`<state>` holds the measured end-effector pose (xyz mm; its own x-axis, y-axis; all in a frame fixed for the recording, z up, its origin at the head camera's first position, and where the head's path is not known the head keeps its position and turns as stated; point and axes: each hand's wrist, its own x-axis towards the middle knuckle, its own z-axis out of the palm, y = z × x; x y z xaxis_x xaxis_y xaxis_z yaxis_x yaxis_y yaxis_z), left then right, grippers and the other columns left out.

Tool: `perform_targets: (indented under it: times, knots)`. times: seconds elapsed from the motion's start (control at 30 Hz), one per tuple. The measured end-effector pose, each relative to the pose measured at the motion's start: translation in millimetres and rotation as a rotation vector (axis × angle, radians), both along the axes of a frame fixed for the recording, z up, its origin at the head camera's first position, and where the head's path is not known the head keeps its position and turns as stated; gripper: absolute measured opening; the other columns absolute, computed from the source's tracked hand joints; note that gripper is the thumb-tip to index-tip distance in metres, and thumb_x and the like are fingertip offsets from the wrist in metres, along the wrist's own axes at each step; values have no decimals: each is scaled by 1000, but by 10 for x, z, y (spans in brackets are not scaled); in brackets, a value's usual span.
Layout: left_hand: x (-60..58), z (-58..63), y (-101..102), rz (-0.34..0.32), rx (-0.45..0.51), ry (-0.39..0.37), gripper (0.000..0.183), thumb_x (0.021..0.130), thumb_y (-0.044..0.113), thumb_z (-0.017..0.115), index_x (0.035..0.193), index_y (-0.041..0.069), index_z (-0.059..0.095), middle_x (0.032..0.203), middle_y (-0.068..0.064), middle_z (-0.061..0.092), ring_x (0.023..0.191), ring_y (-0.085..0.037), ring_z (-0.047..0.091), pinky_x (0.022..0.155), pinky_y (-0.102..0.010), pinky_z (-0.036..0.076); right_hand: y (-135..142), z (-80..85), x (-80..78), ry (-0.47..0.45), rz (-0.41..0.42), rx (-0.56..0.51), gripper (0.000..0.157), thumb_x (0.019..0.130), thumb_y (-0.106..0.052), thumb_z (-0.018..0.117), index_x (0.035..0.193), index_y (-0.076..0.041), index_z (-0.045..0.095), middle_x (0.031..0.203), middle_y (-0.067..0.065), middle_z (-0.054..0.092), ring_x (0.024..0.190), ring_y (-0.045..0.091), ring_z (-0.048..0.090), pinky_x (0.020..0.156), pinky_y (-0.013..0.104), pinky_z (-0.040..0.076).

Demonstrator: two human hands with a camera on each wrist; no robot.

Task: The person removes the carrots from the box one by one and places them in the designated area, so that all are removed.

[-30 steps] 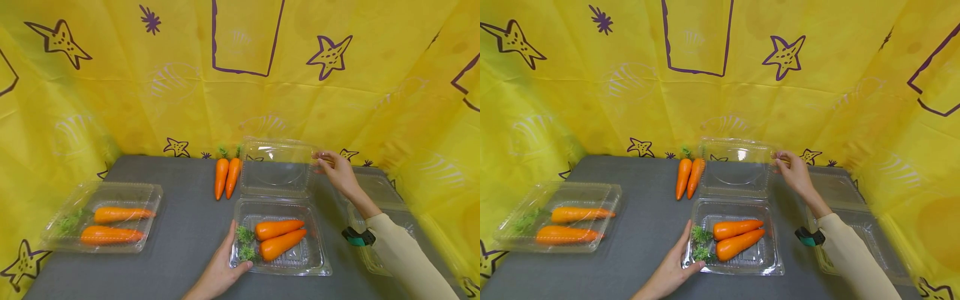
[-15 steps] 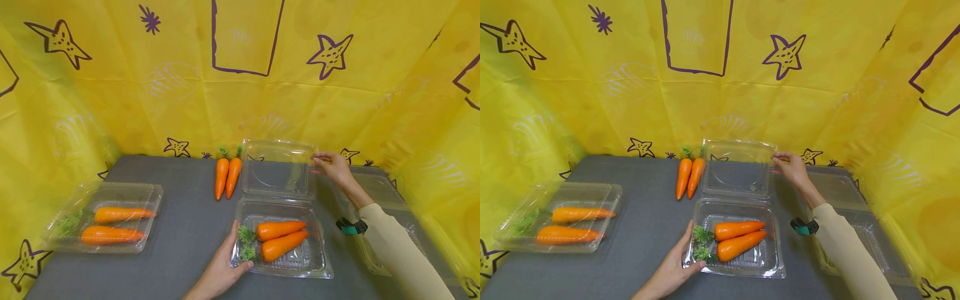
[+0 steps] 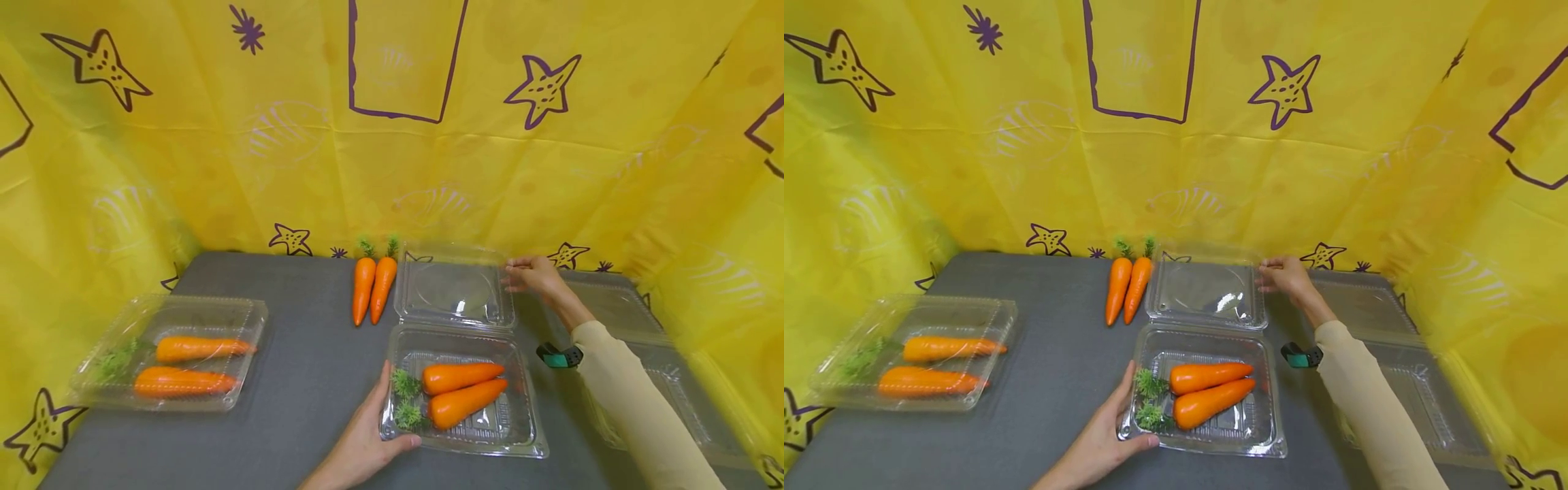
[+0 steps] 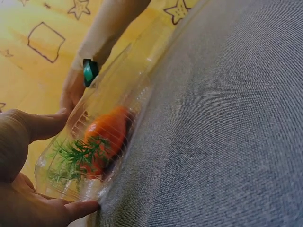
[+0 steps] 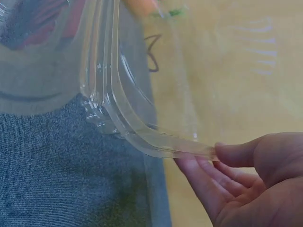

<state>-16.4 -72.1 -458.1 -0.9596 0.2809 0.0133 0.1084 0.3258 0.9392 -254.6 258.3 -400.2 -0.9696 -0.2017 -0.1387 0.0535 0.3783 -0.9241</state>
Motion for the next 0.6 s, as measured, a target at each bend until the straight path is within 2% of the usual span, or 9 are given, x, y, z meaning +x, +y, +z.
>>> perform_targets:
  times: [0.2, 0.37, 0.6]
  knots:
    - [-5, 7, 6, -15, -7, 10, 112, 78, 33, 82, 158, 10, 7, 161, -18, 15, 145, -38, 19, 113, -63, 16, 23, -86, -41, -76, 6, 18, 39, 102, -1, 45, 129, 26, 41, 129, 41, 49, 84, 15, 70, 76, 31, 59]
    - [-13, 26, 13, -25, -17, 26, 111, 78, 32, 81, 158, 8, 8, 161, -20, 16, 144, -39, 19, 112, -64, 17, 35, -169, -83, -80, 40, 5, 41, 102, 0, 43, 132, 28, 37, 131, 43, 46, 87, 19, 71, 76, 34, 60]
    - [-9, 52, 23, -22, -21, -16, 113, 78, 35, 81, 158, 7, 7, 160, -22, 14, 144, -43, 18, 112, -64, 16, 24, -243, -101, -103, 71, 42, 42, 103, -3, 42, 133, 26, 38, 131, 41, 47, 90, 20, 71, 75, 33, 60]
